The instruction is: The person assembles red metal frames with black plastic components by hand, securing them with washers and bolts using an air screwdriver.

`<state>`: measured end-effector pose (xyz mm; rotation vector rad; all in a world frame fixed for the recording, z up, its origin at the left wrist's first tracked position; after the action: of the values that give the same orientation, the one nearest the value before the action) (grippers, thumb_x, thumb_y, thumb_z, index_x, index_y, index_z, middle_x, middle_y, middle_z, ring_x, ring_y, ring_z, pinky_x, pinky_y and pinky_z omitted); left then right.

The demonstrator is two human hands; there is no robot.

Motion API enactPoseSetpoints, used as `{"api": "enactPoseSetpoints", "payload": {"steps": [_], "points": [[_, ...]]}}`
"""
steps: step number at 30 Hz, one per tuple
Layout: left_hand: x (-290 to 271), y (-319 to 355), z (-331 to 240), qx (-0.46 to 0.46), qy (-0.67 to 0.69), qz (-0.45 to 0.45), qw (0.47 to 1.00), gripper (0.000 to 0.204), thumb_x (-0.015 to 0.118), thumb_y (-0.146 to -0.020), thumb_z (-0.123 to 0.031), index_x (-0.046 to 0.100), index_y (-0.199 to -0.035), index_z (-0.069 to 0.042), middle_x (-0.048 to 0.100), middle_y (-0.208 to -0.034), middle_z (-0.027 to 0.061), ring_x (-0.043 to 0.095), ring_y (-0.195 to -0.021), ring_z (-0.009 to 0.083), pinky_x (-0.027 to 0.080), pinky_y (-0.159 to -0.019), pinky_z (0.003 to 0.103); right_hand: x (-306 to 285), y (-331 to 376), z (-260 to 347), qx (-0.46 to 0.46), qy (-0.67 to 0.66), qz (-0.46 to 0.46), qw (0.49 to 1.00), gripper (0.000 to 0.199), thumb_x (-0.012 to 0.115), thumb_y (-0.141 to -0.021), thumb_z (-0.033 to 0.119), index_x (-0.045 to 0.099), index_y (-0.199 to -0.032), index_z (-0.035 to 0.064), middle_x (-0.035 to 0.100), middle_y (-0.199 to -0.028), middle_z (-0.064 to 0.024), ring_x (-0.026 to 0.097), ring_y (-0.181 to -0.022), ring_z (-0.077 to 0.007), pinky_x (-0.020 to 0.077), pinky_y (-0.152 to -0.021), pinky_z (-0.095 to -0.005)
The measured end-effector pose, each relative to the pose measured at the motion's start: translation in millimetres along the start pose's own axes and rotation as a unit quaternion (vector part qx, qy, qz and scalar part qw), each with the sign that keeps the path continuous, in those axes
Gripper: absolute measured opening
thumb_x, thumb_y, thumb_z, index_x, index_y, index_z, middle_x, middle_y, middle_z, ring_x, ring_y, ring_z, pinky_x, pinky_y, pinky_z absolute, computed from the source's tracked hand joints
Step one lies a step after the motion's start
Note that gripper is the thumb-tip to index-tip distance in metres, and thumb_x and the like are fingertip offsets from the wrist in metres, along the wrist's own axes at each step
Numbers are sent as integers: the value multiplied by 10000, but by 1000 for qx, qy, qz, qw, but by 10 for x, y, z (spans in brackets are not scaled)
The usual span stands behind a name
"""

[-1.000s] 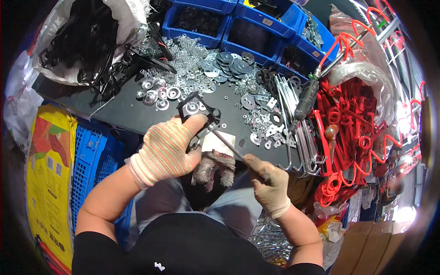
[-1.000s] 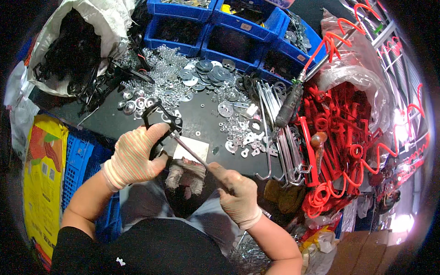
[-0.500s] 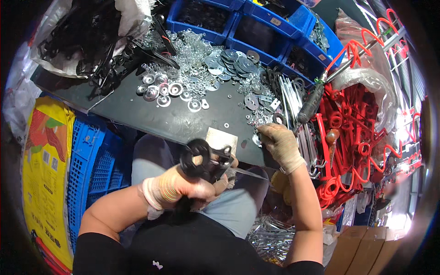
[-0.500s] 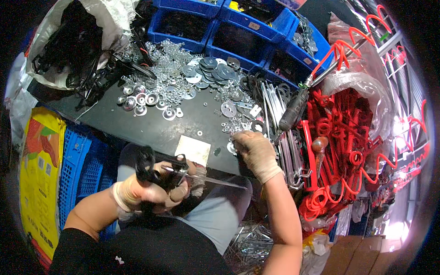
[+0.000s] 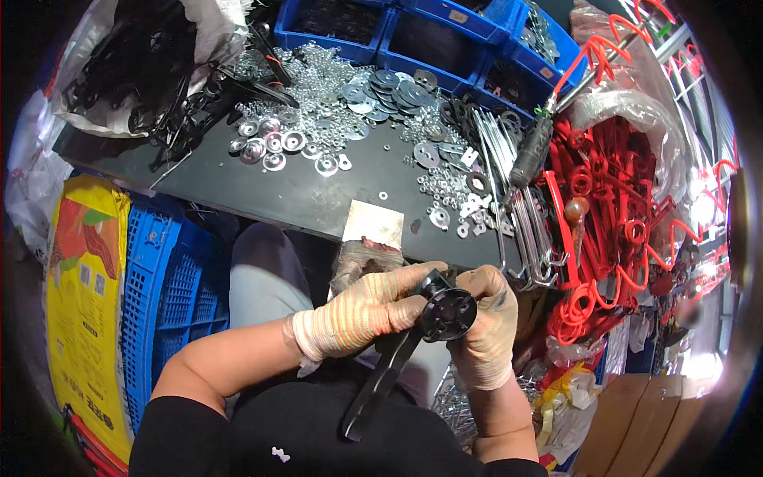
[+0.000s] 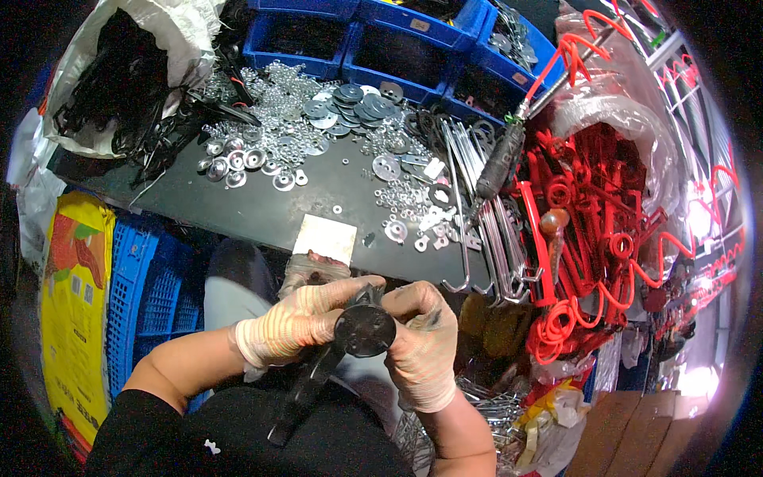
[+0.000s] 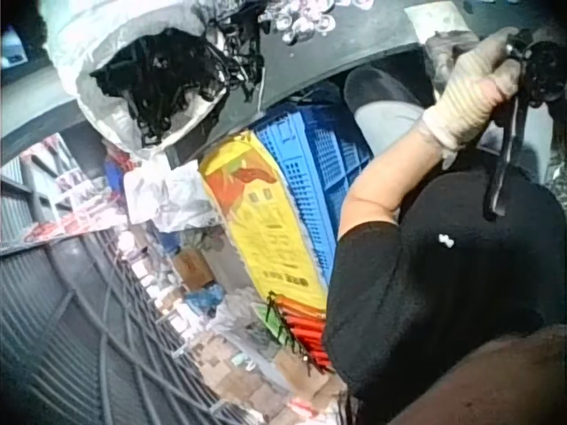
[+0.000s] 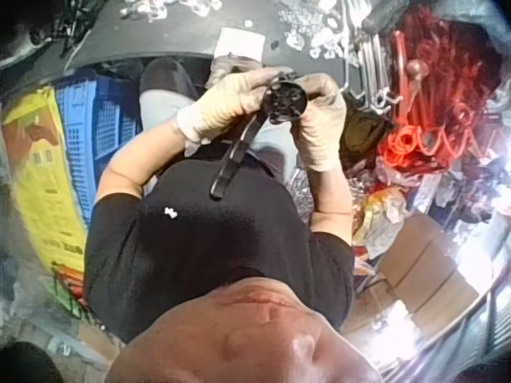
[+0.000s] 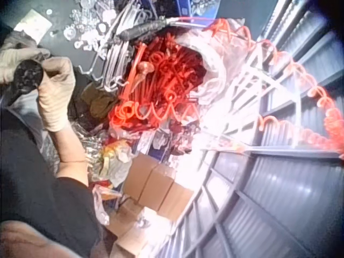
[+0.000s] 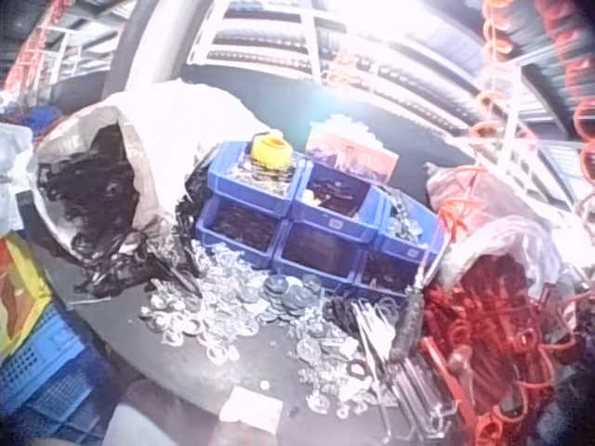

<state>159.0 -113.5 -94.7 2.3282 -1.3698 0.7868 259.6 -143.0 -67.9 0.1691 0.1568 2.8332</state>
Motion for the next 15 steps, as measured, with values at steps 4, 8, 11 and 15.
{"api": "enactPoseSetpoints", "payload": {"steps": [4,8,11,15], "points": [[30,78,-112,-12,-37,-30,999,582,609,-899,-291,410,-1362,0,570,-1122,33,500,-1011,84,415,-871,247,69,-26,159,-42,81,9,996,496,823,-676,148,505,-1046,61,557,-970,-43,529,-840,-111,464,-760,-258],[21,427,-246,-61,-116,35,991,318,613,-860,-290,644,-1054,-39,649,-904,19,575,-836,93,468,-771,262,767,70,184,-50,8,213,976,518,732,-640,89,555,-1123,22,549,-1077,-76,526,-995,-175,432,-901,-308],[137,667,-415,34,-165,143,975,239,599,-849,-269,634,-858,-33,648,-805,25,593,-727,123,467,-687,284,994,305,164,-173,51,272,945,196,699,-657,75,620,-827,21,579,-1009,-100,553,-950,-195,439,-846,-303],[-479,940,1055,-369,233,41,899,191,627,-820,-285,568,-713,-138,568,-687,60,504,-492,106,363,-371,254,868,229,-934,49,-12,218,975,219,704,-759,97,598,-929,10,575,-1023,-81,546,-932,-133,441,-846,-279]]}}
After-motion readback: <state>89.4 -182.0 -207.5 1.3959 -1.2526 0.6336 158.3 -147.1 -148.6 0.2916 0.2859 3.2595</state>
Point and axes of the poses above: each hand's wrist, its own y-axis away from the middle knuckle, its own x-axis out of the palm, z = x × y, the point moved 10 cm from there along -y, towards the middle knuckle
